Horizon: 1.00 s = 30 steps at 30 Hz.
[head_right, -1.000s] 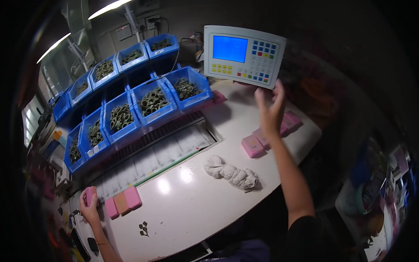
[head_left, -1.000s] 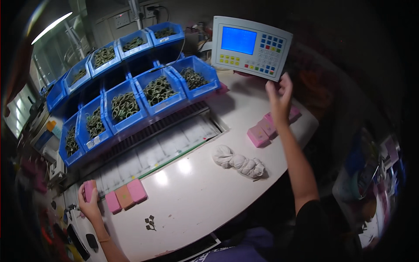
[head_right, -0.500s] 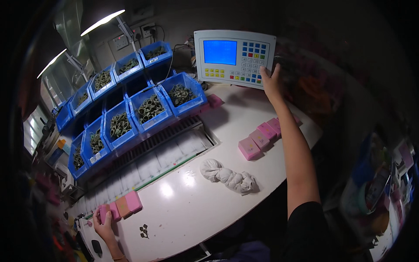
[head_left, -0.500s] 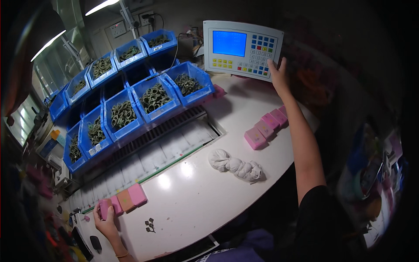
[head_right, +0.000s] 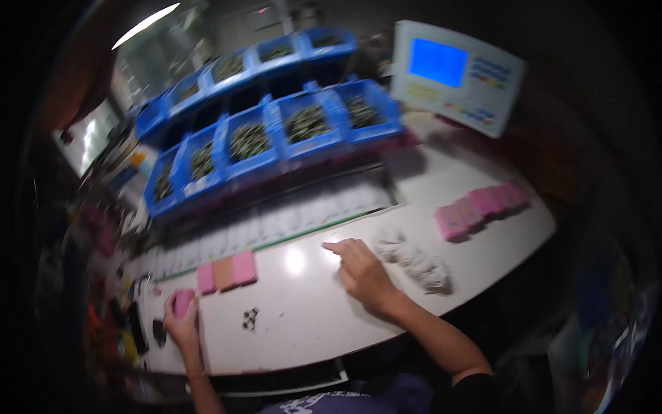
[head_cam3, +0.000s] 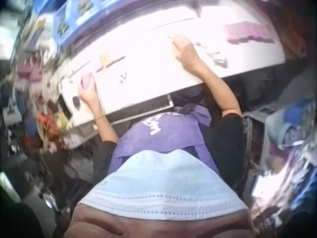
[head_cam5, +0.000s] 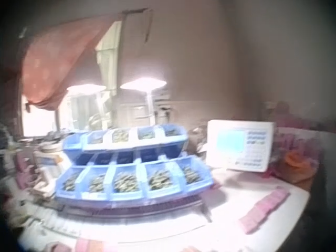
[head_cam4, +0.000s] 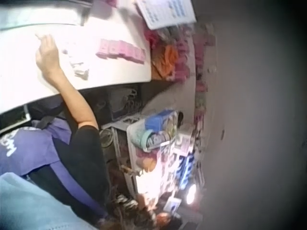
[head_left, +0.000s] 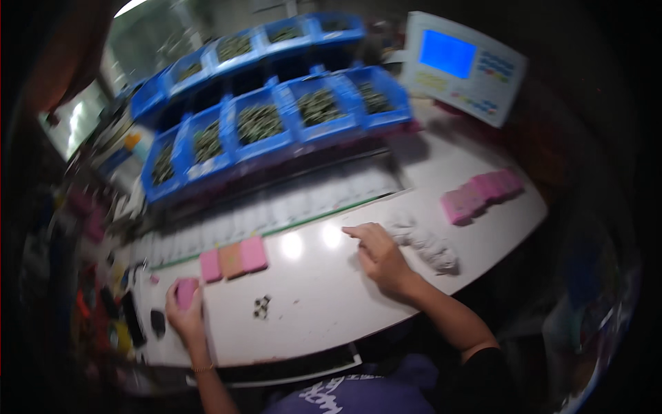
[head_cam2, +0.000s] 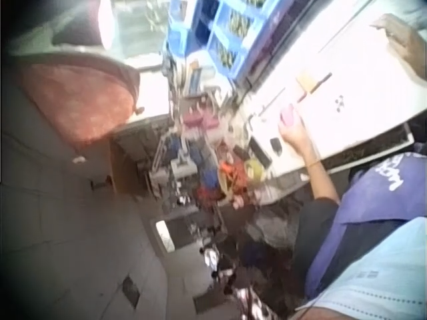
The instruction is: Placing small decorative green leaf-shaped components into pink silicone molds and organizing finished pieces on a workstation.
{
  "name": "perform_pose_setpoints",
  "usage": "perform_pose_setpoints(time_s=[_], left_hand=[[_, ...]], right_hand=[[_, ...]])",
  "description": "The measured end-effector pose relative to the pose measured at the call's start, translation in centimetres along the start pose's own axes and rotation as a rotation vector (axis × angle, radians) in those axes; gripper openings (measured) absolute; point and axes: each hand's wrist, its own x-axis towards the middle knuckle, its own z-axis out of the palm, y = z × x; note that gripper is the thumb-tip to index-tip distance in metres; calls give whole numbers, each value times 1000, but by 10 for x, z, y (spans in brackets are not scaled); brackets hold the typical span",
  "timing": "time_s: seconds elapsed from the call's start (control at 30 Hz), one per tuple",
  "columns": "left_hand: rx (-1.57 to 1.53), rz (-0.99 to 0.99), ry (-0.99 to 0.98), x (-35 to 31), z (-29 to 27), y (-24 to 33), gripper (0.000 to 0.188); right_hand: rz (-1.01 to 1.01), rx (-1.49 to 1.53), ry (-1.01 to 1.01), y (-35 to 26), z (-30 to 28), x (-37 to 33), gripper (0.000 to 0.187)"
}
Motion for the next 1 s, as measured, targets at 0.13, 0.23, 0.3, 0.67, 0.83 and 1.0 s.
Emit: perform_pose_setpoints(time_s=[0.13, 0.23, 0.3, 0.67, 0.83, 1.0], left_hand=[[146, 80, -40, -4, 10, -9, 47], [116, 38, -6, 4, 17, 5, 47], [112, 67, 25, 18, 18, 5, 47], [328, 145, 115, 134, 113, -12, 52], [418, 175, 64, 126, 110, 10, 54], [365, 353, 111, 110, 116, 42, 52]], right_hand=[[124, 30, -207, 8, 24, -7, 16], [87, -12, -145, 17, 26, -6, 13], [91, 27, -169, 14, 34, -6, 13], [239, 120, -182, 9, 35, -6, 12], [212, 105, -181, 13, 33, -4, 11], [196, 88, -186, 16, 33, -3, 11]])
